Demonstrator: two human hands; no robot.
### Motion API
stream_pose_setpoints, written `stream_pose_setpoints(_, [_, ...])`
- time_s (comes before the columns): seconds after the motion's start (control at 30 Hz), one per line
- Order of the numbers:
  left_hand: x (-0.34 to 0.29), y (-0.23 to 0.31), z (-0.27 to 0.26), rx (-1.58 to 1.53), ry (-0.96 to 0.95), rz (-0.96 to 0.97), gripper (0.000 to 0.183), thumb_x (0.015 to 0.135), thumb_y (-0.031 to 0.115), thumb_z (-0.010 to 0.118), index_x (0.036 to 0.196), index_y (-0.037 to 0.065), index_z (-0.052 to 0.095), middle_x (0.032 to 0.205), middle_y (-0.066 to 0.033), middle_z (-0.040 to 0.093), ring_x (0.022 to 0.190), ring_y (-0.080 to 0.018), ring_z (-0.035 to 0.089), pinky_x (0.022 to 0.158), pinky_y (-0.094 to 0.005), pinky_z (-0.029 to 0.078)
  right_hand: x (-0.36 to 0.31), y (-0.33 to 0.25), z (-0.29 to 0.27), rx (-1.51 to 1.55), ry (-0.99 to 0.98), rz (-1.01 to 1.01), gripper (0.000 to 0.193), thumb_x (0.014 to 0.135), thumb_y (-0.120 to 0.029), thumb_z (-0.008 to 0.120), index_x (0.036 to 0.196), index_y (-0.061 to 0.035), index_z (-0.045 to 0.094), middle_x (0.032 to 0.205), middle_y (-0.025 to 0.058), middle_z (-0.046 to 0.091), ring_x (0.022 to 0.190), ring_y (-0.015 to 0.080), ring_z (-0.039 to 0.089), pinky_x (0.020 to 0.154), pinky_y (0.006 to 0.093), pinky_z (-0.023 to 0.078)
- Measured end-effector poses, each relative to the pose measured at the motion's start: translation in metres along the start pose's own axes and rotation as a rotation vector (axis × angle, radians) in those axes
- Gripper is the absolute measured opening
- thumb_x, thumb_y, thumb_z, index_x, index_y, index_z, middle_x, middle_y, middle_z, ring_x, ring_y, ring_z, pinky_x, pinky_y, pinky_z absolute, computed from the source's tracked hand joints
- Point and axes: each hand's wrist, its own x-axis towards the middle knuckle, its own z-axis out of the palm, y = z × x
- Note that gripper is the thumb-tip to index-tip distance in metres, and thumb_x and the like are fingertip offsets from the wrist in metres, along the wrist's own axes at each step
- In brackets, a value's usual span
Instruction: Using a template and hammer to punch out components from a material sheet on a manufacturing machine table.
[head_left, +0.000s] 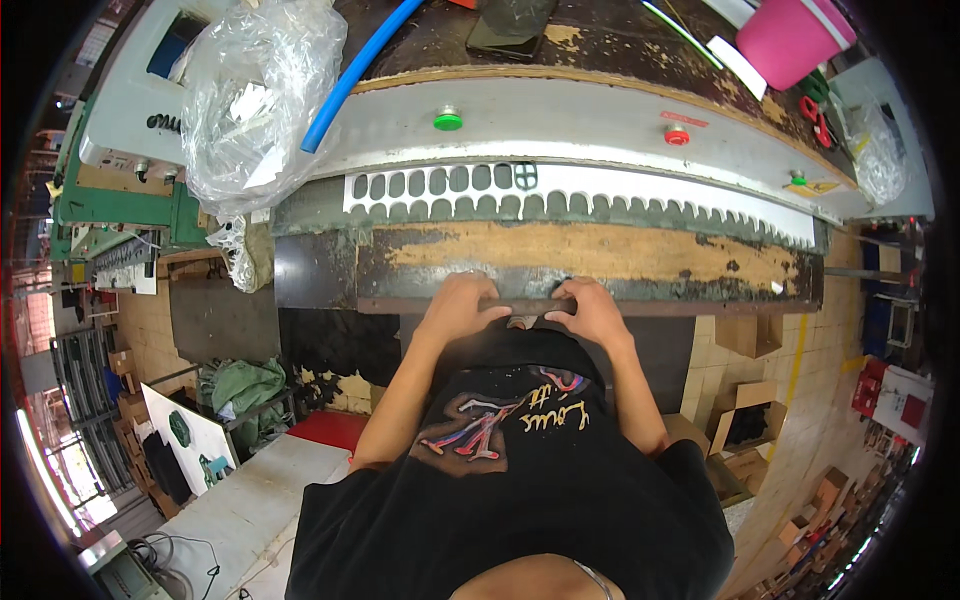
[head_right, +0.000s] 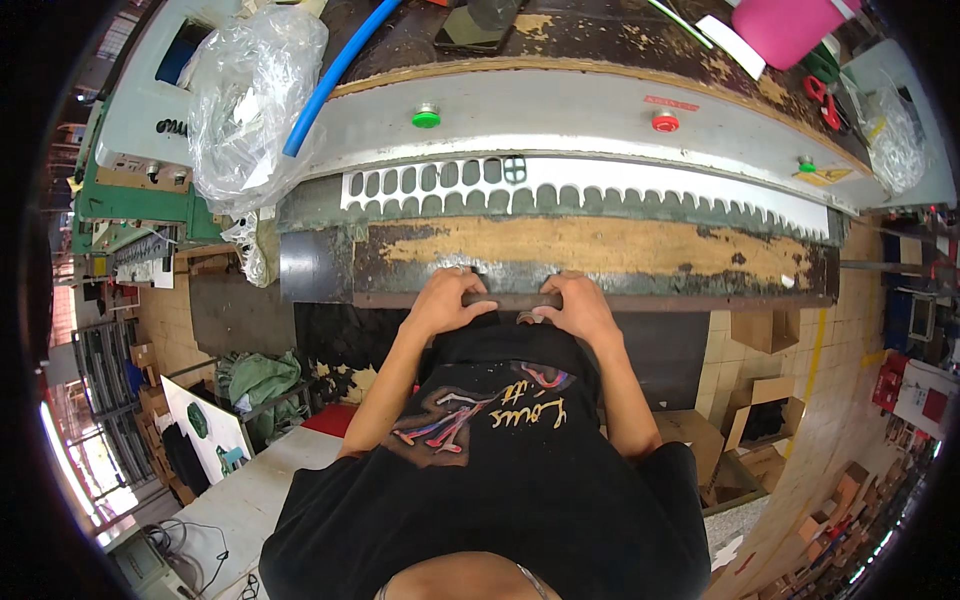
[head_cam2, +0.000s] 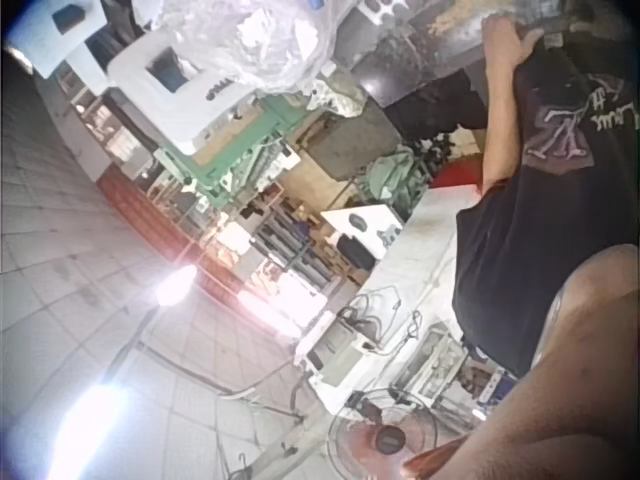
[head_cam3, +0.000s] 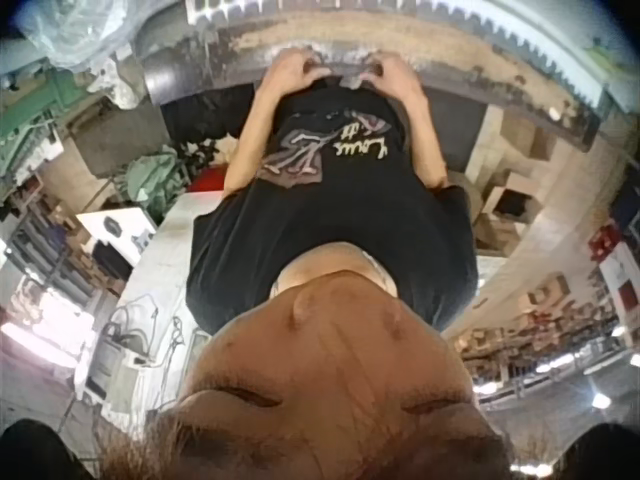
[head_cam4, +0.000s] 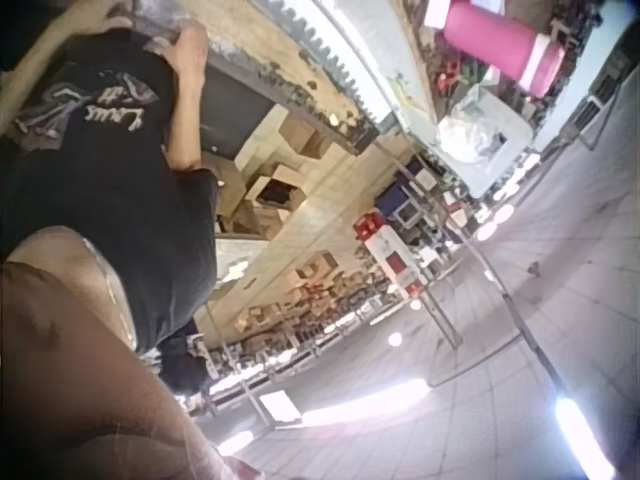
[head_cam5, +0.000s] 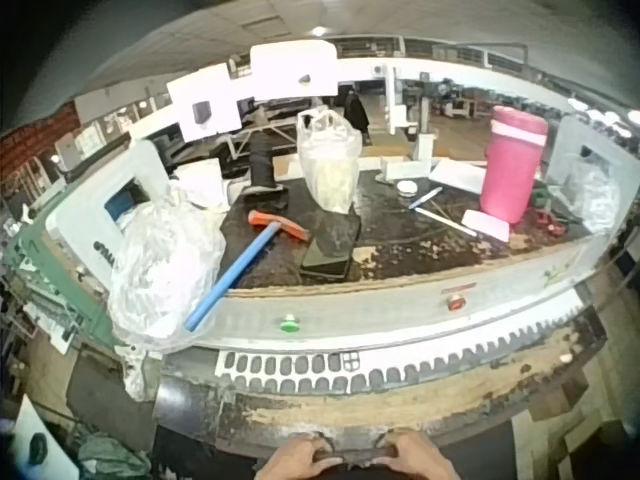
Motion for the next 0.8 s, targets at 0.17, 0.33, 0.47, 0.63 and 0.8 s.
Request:
stream_pose_setpoints(0.17, [0.07,0.0,-0.006,0.1,0.517,0.148,0.054,0.09,0.032,0.073,0.133,0.003,0.057,0.14,-0.0246,0.055,0.13,-0.0443,0.051,0.108,-0.0497,0.04,0.083,-0.018,-0.03,0.126,0.166,0.091,0.05,0.082,-0.037,0.084,0.112,0.0002,0.068,0.093,0.0157,0.071,0.086,0.0295,0.074,0.07,0.0397,0.057])
stream_pose_setpoints(0.33, [0.122,-0.028,0.026,0.148,0.431,0.017,0.071,0.097,0.033,0.062,0.154,-0.001,0.035,0.161,-0.0263,0.032,0.149,-0.0446,0.03,0.119,-0.054,0.026,0.168,-0.041,-0.012,-0.08,0.384,0.062,0.051,0.088,-0.036,0.077,0.12,0.0,0.063,0.097,0.016,0.066,0.079,0.0359,0.069,0.07,0.0436,0.056])
stream_pose_setpoints(0.47, [0.118,-0.036,0.042,0.153,0.391,0.006,0.069,0.1,0.034,0.056,0.155,0.0,0.035,0.165,-0.0249,0.027,0.152,-0.0437,0.026,0.12,-0.0561,0.023,0.174,-0.009,0.007,-0.043,0.283,0.093,0.045,0.087,-0.03,0.076,0.119,-0.0028,0.06,0.107,0.0189,0.063,0.089,0.0417,0.068,0.076,0.047,0.057])
stream_pose_setpoints(0.63, [0.118,-0.029,0.042,0.099,0.418,0.023,0.062,0.099,0.032,0.058,0.152,0.002,0.043,0.165,-0.0232,0.029,0.153,-0.0425,0.026,0.119,-0.056,0.023,0.138,0.02,0.011,0.837,0.405,0.182,0.034,0.101,-0.019,0.064,0.13,-0.0043,0.053,0.123,0.0163,0.061,0.1,0.0296,0.069,0.081,0.043,0.059])
stream_pose_setpoints(0.8, [0.13,-0.006,0.034,0.023,0.607,-0.035,0.031,0.091,0.023,0.07,0.118,0.008,0.071,0.136,-0.0179,0.055,0.128,-0.0362,0.05,0.103,-0.0505,0.036,0.101,0.05,0.017,1.346,0.499,0.172,0.033,0.108,-0.019,0.053,0.138,-0.006,0.046,0.126,0.0138,0.061,0.106,0.0251,0.067,0.09,0.041,0.059])
